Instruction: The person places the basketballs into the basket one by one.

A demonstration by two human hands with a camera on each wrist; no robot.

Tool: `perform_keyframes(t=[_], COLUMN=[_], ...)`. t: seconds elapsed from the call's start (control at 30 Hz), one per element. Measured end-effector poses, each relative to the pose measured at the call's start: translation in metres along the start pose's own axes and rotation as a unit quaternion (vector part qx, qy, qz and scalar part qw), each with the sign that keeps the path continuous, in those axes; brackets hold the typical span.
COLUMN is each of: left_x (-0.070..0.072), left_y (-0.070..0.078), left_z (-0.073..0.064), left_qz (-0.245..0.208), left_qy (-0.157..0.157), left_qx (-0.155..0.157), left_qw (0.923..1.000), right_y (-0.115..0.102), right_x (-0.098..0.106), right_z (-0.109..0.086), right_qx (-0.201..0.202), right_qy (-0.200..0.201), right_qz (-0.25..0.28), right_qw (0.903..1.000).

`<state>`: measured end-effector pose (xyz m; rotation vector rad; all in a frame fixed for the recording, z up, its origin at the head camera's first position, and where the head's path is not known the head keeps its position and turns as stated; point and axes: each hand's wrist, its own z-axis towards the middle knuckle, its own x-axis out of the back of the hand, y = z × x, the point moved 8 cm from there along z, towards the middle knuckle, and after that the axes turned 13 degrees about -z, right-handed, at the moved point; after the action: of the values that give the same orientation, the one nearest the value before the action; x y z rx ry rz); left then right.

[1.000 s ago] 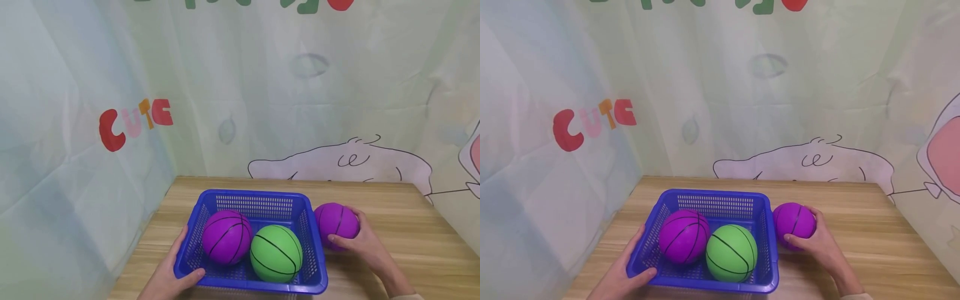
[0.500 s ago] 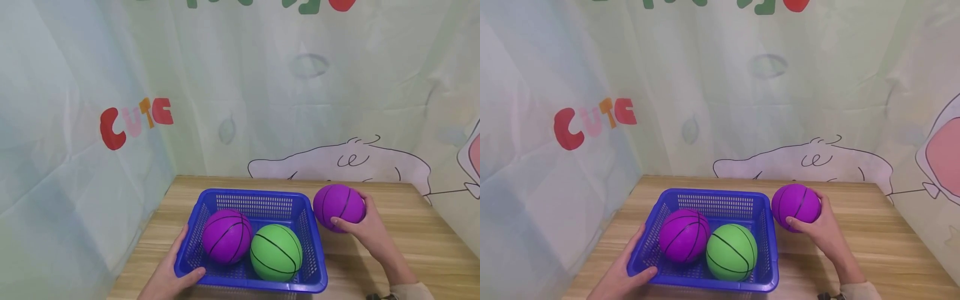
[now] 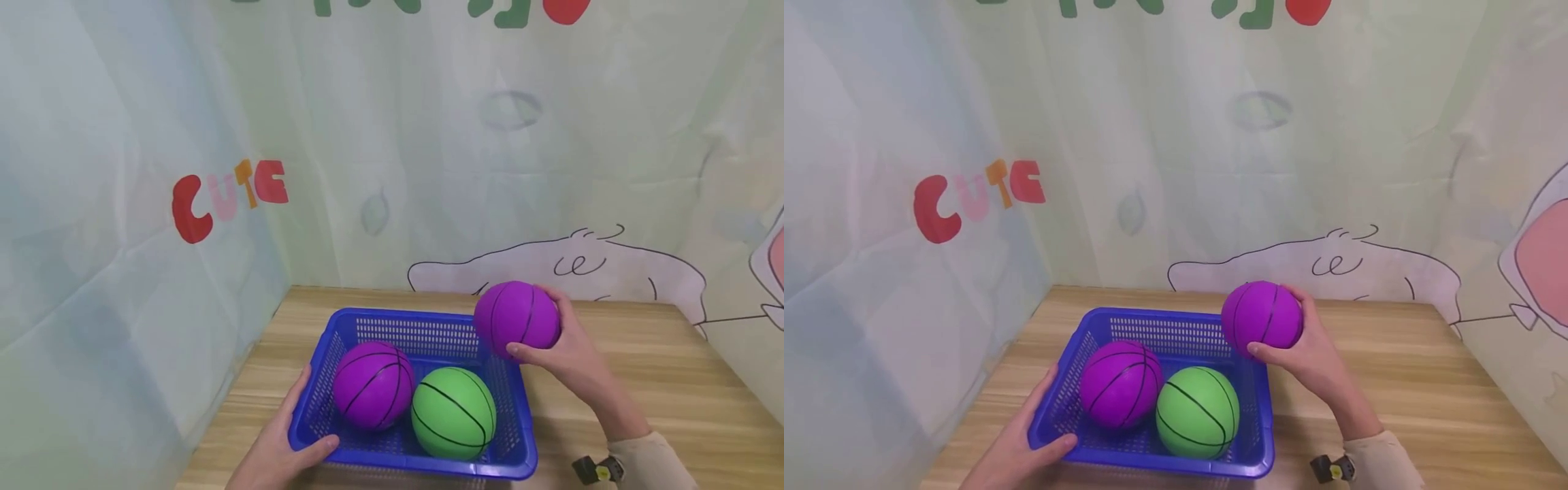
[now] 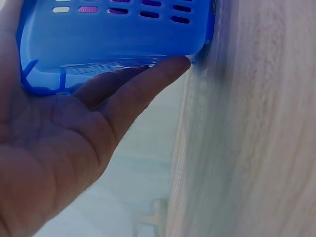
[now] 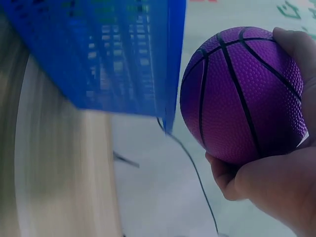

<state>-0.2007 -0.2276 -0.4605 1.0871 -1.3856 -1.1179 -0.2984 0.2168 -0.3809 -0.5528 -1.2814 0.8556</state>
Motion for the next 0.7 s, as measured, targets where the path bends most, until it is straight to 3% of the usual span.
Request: perform_keyframes(t=[0.23, 0.4, 0.7], left_x=[-0.003, -0.004, 0.000], left_y=[0.001, 0.000, 0.000], left_z=[0.001, 0.003, 0.001], left_qz=[0.010, 0.007, 0.016], left_qy=[-0.003, -0.003, -0.001], left_qx=[-0.014, -0.008, -0.010], left_qw=[0.9998, 0.9999, 0.9998], right_y=[-0.022, -0.032, -0.046], right_x=[-0.033, -0.051, -0.063], right_z=[0.015, 0.020, 0.025], right_qx=[0.037, 0.043, 0.060], right_qy=[-0.046, -0.076, -0.090], right_qz=[0.016, 0.015, -0.007], right_qw=[0.9981, 0.9960, 0.9941])
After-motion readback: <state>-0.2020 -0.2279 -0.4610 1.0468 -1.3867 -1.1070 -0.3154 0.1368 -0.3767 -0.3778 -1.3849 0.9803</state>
